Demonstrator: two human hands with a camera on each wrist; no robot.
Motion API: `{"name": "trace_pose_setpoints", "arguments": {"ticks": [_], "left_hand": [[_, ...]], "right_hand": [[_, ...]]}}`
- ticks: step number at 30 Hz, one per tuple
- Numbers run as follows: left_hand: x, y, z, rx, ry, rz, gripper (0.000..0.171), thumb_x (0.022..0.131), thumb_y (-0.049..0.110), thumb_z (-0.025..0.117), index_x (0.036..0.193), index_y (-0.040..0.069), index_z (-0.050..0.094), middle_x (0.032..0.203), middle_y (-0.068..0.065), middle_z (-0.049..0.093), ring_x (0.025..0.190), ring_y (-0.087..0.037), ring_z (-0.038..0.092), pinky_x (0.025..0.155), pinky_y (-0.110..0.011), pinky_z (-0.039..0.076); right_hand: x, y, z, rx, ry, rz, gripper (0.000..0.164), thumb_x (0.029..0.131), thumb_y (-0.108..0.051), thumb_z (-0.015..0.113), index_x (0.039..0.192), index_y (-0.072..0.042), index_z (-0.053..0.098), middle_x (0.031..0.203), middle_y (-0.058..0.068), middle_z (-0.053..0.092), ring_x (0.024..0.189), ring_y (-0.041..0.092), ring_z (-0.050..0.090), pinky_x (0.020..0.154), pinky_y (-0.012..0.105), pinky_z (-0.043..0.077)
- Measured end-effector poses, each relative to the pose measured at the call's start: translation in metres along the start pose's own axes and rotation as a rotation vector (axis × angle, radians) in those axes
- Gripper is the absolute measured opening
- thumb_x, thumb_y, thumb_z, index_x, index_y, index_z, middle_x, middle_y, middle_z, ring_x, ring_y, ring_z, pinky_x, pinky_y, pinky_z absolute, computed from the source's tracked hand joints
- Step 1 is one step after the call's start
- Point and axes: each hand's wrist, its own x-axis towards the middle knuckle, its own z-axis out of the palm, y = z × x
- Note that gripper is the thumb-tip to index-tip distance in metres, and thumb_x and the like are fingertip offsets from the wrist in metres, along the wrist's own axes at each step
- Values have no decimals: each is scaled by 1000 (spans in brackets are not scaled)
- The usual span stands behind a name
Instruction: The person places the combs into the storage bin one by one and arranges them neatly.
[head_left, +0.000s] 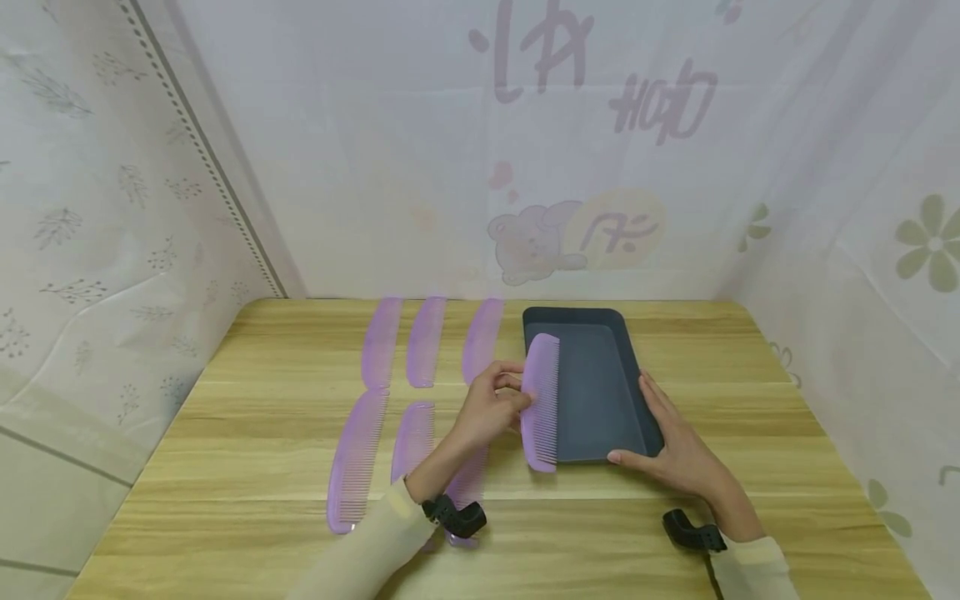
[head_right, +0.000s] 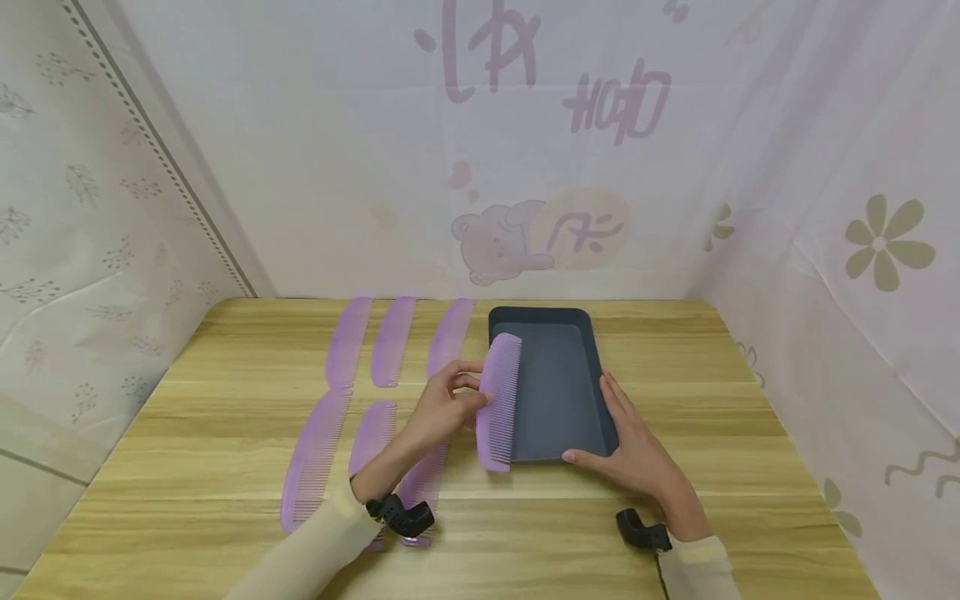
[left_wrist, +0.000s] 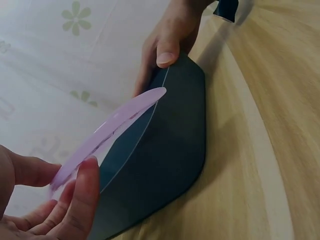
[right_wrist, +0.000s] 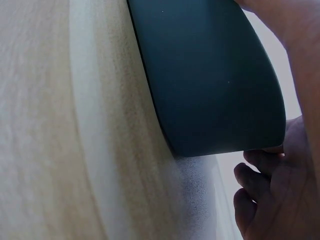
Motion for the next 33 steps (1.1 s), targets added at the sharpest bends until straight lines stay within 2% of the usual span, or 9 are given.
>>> {"name": "trace_pose_setpoints", "arguments": {"ticks": [4,10,14,24,33], "left_hand": [[7,0,6,-5,-4,-2,45,93,3,69,135,3,54,103,-15,64,62,-14,64,64,-47,63],[15,8,16,8,18,-6,43,94,4,69,135,2,55,105,-17,67,57,-15,60,56,-33,61],[20,13,22,14,28,-13,44,94,5,68,136,3,55,104,-17,68,61,-15,63,54,-28,60],[41,19,35,-31,4,-56,44,94,2,66,135,0,53,98,-15,71,67,-15,66,54,-27,60],[57,20,50,-41,-10,-77,44,93,3,66,136,-1,53,100,-17,73,71,-16,69,58,-32,63]], "right_hand": [[0,0,0,2,2,2,126,79,-47,87,166,-18,1,174,13,1,158,46,9,112,80,24],[0,0,0,14,12,-21,126,79,-44,88,166,-15,3,174,14,2,158,46,9,113,79,23],[0,0,0,11,18,-27,126,78,-44,88,166,-14,4,174,14,3,157,46,10,112,79,24],[0,-1,0,18,13,-14,125,79,-45,88,166,-15,3,174,13,3,157,48,11,111,79,26],[1,-2,0,28,12,-15,126,78,-44,88,166,-14,4,174,15,4,156,49,11,112,79,25]]}}
